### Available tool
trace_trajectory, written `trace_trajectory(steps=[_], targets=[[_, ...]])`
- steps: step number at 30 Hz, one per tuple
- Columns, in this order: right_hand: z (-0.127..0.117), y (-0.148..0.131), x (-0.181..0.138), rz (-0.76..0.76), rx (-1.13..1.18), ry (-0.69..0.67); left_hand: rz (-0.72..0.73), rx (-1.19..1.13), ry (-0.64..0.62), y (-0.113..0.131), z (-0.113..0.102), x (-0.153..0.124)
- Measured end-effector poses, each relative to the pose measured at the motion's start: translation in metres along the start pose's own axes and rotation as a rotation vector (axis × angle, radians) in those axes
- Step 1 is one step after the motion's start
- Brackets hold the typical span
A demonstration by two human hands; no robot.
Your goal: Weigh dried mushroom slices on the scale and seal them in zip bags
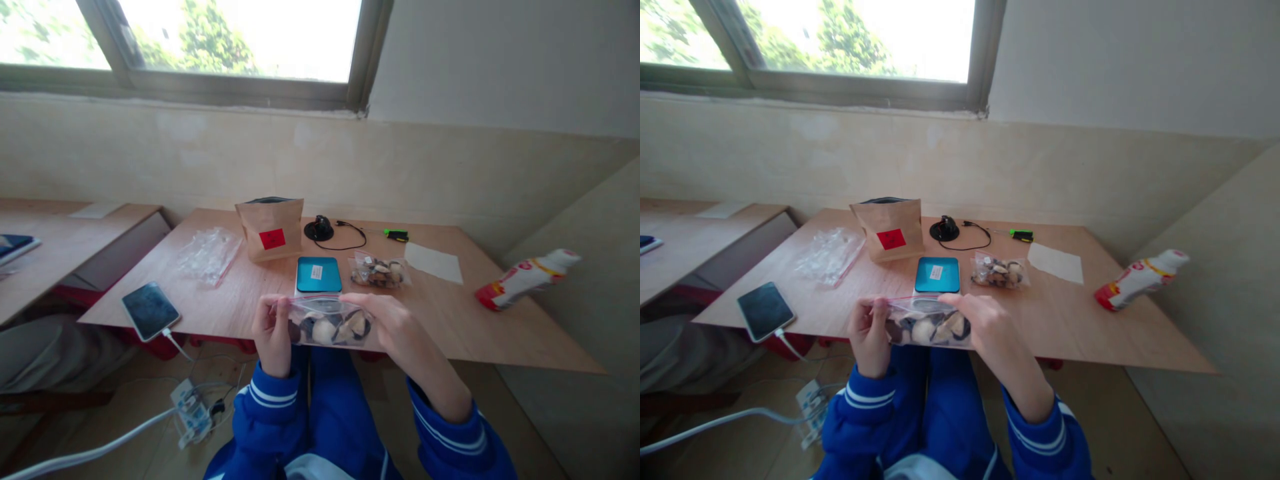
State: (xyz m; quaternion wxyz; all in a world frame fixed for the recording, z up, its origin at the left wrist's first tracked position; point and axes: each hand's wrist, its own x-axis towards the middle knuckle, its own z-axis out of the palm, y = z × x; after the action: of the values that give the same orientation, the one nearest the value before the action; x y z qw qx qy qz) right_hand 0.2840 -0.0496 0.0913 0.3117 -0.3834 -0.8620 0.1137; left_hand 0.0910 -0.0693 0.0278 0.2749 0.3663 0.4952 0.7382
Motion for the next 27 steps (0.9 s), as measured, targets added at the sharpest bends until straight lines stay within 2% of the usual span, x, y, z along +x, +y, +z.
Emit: trace_trajectory(steps=[5, 12, 18, 20, 24, 27], targets=[[-0.011, -0.007, 0.001, 0.006, 0.109, -0.083, -0.034, -0.035, -0.042, -0.002, 0.001, -0.003], [-0.011, -0.01, 0.002, 0.025, 0.031, -0.188, -0.032, -0.021, -0.043, 0.003, 0.003, -0.007], [-0.015, -0.01, 0.004, -0.002, 0.129, -0.302, -0.049, -0.014, -0.08, 0.002, 0.006, -0.009], [-0.016, -0.008, 0.001, 0.057, 0.215, -0.276, -0.069, -0.021, -0.067, 0.001, 0.006, -0.009], [-0.01, -0.003, -0.01, 0.278, 0.445, -0.058, -0.085, -0.045, 0.031, 0.003, 0.006, -0.006], [0.001, 0.001, -0.017, 0.352, 0.531, 0.019, -0.066, -0.063, 0.05, 0.004, 0.006, -0.004]])
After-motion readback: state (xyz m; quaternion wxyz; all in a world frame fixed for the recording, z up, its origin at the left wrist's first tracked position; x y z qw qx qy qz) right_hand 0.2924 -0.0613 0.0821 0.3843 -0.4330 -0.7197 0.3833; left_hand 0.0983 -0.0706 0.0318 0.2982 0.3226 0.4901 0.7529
